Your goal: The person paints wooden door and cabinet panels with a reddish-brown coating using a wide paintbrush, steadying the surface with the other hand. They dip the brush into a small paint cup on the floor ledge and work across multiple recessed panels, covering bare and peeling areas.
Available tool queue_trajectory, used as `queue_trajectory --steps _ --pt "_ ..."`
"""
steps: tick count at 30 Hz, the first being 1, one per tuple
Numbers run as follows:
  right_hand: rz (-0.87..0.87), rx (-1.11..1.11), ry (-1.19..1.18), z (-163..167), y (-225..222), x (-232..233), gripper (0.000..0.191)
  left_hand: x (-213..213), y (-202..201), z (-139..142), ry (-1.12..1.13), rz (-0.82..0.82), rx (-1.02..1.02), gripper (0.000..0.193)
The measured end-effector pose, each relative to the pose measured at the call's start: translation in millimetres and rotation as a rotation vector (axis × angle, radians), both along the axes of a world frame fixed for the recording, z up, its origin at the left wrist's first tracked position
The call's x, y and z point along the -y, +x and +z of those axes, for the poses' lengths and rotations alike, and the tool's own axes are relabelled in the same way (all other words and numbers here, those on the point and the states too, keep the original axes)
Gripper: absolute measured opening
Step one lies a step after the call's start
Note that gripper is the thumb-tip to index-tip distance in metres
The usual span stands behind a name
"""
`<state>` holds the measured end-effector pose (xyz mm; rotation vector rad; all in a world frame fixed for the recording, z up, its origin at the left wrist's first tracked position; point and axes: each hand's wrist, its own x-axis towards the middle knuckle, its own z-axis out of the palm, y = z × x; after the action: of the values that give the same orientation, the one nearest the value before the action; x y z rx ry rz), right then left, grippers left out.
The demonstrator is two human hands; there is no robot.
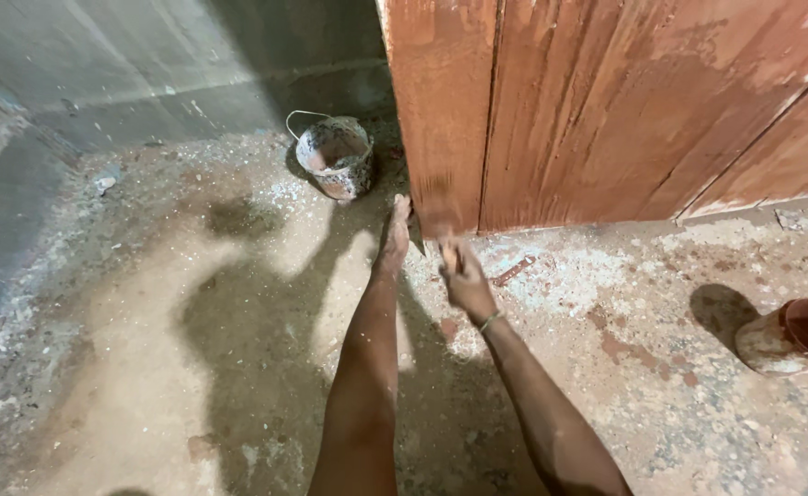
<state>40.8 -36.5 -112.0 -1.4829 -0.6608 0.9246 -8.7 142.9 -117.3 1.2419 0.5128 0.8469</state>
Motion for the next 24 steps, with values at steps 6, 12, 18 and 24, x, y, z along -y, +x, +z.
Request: queue_trajectory --steps 6,12,18,24 --pt "0.041 -0.181 -0.141 -46.9 -9.7 23.1 0.037 -1.1 3.7 4.6 -0.090 -0.087 -0.119 0.095" --pt "0.002 0.189 0.424 77.3 14.7 21.6 0.036 0.0 -1.9 -5.8 -0.011 -0.120 0.274 0.090" --pt "0.013 0.219 0.605 105.6 23.2 24.2 0.039 -2.5 -2.3 -7.2 -0.071 -0.036 0.183 0.087" --pt "-0.059 -0.064 -0.158 -15.7 -1.9 12.4 0.052 1.2 -2.6 4.2 -0.085 -0.084 -0.140 0.095"
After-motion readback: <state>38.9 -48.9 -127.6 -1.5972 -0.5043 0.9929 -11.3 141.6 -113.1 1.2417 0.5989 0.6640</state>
